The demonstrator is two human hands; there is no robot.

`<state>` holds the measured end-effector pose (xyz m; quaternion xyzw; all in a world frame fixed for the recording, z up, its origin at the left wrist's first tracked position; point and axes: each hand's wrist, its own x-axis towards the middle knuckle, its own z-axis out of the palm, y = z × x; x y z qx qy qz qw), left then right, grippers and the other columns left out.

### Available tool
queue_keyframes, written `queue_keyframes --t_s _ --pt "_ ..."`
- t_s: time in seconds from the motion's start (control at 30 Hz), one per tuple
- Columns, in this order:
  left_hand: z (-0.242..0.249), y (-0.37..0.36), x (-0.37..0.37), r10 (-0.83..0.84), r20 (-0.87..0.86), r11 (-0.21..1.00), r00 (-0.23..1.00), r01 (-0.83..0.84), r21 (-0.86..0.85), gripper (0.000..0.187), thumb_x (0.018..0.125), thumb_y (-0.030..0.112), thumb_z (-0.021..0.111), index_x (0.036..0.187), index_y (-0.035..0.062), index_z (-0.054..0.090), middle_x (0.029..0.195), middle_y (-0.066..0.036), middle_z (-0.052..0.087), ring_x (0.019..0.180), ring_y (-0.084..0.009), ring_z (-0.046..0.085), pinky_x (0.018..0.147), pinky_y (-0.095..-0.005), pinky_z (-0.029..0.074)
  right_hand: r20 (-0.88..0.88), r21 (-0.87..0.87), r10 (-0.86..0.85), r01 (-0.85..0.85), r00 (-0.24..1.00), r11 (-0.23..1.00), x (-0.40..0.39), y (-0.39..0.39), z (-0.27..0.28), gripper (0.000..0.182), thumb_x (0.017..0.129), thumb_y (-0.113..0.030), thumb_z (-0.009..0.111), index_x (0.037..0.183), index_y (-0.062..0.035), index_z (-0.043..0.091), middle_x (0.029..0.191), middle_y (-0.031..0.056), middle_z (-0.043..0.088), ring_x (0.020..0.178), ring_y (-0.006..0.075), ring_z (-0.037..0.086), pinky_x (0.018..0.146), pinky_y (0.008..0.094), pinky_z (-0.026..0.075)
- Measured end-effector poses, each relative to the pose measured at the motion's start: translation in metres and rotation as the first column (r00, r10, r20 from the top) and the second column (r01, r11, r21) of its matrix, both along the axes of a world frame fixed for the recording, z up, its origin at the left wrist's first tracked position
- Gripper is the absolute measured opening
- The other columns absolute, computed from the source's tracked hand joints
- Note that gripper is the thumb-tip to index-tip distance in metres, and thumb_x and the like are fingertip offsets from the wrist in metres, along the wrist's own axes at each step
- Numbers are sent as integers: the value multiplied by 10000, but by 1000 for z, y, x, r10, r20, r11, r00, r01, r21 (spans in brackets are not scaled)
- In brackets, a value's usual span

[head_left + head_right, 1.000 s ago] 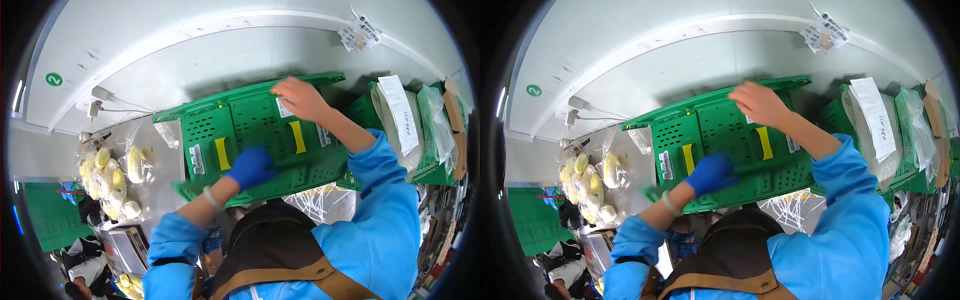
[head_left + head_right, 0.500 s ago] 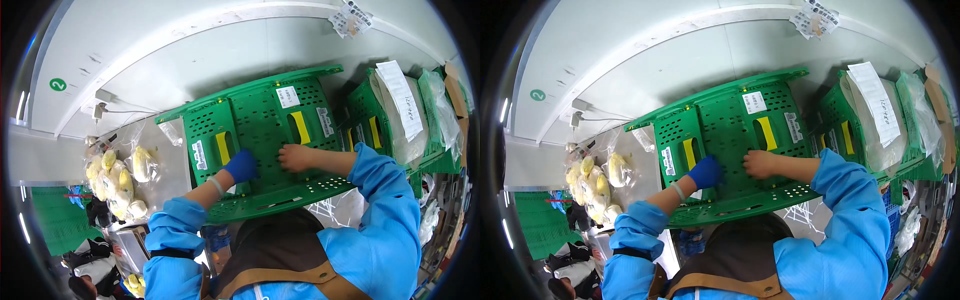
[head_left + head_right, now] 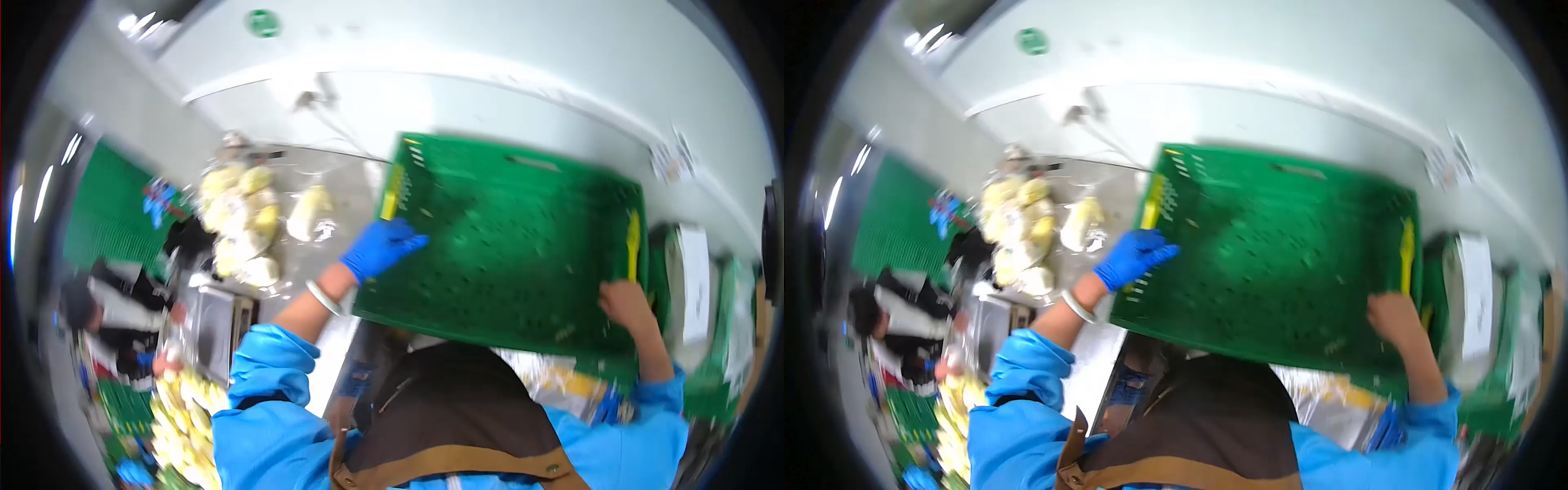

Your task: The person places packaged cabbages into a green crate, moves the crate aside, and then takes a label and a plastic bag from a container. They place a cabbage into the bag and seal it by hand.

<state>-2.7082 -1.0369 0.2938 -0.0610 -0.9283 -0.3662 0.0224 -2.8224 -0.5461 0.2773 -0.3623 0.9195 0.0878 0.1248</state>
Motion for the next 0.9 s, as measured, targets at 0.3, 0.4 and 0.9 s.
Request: queue_keyframes --t_s 0.3,0.4,0.9 --pt "-16 39 218 829 -337 520 446 -837 171 314 887 313 606 1062 53 613 920 -174 606 830 -365 589 755 -431 475 116 -669 786 -537 607 513 55 -200 35 141 773 -157 674 867 -71 614 811 109 622 740 321 611 643 415 490" --pt "-69 94 307 959 27 282 282 -959 -12 537 924 520 455 750 37 610 747 -224 601 728 -422 577 677 -477 461 -132 -829 935 -553 330 78 106 -277 54 159 707 -37 671 853 -20 609 927 130 641 783 322 618 669 392 504" --pt "-180 336 467 707 663 18 -246 -931 -365 351 845 374 546 1098 165 673 1081 -129 660 974 -353 628 850 -420 499 483 -43 865 -983 138 181 168 -390 -24 298 893 -201 498 1078 -12 634 1048 255 630 1044 412 570 854 437 469"
